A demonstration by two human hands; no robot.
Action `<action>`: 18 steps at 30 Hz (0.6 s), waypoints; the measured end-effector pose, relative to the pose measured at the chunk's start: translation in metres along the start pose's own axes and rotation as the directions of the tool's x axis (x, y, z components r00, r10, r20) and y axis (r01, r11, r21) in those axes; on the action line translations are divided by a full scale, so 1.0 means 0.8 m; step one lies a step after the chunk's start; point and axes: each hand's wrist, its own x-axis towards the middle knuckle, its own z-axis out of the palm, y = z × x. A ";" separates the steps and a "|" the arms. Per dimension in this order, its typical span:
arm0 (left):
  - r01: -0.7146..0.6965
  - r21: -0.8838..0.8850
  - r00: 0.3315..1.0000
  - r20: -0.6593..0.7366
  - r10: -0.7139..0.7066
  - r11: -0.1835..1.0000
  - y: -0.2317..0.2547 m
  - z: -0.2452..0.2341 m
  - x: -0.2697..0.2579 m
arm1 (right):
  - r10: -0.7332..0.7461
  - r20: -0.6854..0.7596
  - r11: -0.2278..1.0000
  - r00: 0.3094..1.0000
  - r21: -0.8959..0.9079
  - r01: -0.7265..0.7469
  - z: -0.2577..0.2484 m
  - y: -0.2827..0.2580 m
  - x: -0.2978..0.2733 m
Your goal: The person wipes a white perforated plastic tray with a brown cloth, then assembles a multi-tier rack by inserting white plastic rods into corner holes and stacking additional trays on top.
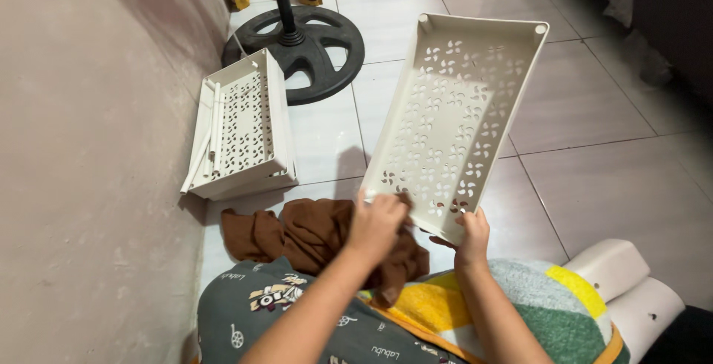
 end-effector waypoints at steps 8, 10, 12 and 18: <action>0.103 -0.140 0.990 -0.083 -0.115 0.985 0.036 0.011 0.018 | -0.032 0.020 0.999 0.999 -0.038 0.033 -0.016 0.016 0.016; 0.023 -0.223 0.998 -0.054 -0.036 0.975 0.081 0.015 0.017 | -0.057 0.065 0.998 0.996 -0.019 0.058 -0.023 0.036 0.030; -0.063 -0.201 0.995 -0.087 0.046 0.977 0.100 0.016 0.018 | -0.082 0.078 0.997 0.994 -0.001 0.083 -0.034 0.050 0.041; -0.026 -0.002 0.996 -0.088 0.026 1.000 0.059 0.014 0.031 | -0.152 0.002 0.987 0.988 0.051 0.152 -0.019 0.032 0.029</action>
